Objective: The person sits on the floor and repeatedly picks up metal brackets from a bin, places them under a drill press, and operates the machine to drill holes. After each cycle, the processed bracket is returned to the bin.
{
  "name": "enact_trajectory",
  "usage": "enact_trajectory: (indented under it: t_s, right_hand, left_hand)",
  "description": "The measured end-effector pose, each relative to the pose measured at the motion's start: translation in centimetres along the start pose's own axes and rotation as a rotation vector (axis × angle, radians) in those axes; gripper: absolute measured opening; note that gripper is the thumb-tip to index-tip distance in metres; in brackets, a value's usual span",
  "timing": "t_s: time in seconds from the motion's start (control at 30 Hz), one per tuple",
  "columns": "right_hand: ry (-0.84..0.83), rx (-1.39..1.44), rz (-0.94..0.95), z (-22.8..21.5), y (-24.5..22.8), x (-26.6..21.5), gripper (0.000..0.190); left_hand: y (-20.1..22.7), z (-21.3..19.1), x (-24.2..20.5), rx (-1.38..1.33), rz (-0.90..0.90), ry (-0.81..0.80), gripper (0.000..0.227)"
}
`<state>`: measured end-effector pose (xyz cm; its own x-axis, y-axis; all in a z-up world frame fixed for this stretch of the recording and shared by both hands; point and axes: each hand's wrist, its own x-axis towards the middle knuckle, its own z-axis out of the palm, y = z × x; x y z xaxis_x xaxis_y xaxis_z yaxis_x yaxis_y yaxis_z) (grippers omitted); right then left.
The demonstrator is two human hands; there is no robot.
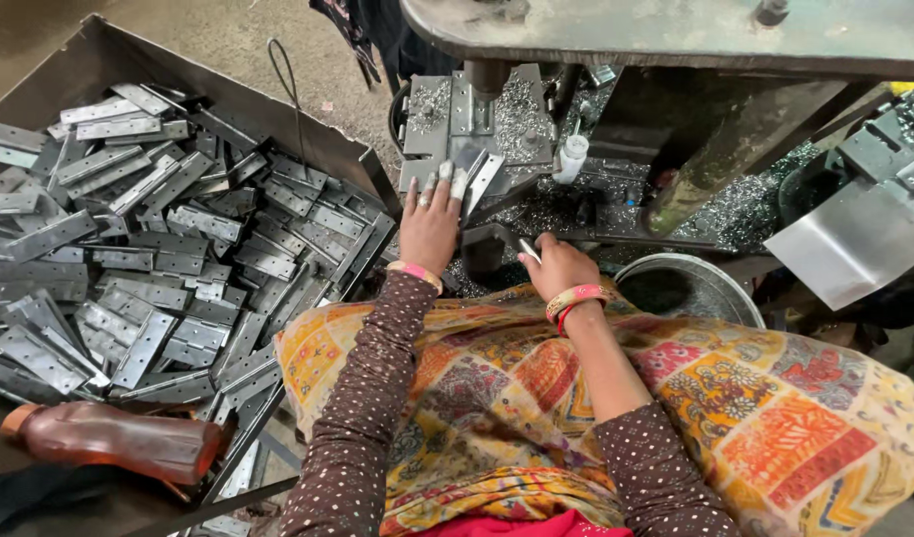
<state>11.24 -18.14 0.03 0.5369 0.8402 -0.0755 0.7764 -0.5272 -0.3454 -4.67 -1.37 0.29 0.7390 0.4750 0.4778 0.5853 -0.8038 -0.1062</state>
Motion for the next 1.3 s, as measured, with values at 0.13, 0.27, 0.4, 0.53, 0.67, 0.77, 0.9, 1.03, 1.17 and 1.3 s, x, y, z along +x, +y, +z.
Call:
enact_trajectory:
  t_s: [0.13, 0.27, 0.4, 0.53, 0.67, 0.77, 0.9, 1.03, 1.17, 1.3]
  right_hand:
    - [-0.020, -0.023, 0.014, 0.1, 0.0, -0.1, 0.043]
    - [0.019, 0.015, -0.022, 0.3, 0.2, 0.2, 0.043]
    - [-0.021, 0.013, 0.000, 0.6, 0.2, -0.2, 0.043]
    - [-0.006, 0.004, -0.001, 0.0, 0.2, 0.6, 0.042]
    - [-0.024, 0.010, 0.003, 0.2, -0.1, -0.2, 0.042]
    - [-0.051, 0.016, 0.005, -0.4, -0.3, -0.2, 0.043]
    - [-0.146, -0.042, 0.026, -0.6, -0.6, 0.1, 0.045]
    - [-0.191, -0.108, 0.042, 0.8, 0.7, 0.3, 0.047]
    - [-0.279, -0.055, 0.085, 5.0, 3.4, 0.1, 0.043]
    - [-0.220, -0.063, 0.090, 10.9, 6.3, -0.4, 0.040]
  left_hand:
    - [-1.6, -0.4, -0.2, -0.021, 0.032, 0.064, 0.035]
    - [-2.0, -1.6, -0.1, 0.006, -0.048, 0.242, 0.030]
    - [-1.2, -2.3, -0.4, 0.095, -0.067, 0.219, 0.041]
    - [-1.9, -1.7, 0.9, -0.038, -0.146, -0.111, 0.040]
    - [-1.6, -0.4, 0.7, -0.015, -0.254, -0.066, 0.051]
    - [0.5, 0.6, 0.5, -0.050, -0.250, -0.026, 0.053]
    - [2.7, 1.9, 1.1, -0.081, -0.259, -0.124, 0.032]
    - [2.6, 3.3, 3.1, -0.105, -0.274, -0.053, 0.031]
    - [2.2, 3.6, 4.0, -0.152, -0.302, -0.042, 0.025]
    - [1.9, 3.5, 4.5, -0.152, -0.296, -0.061, 0.026]
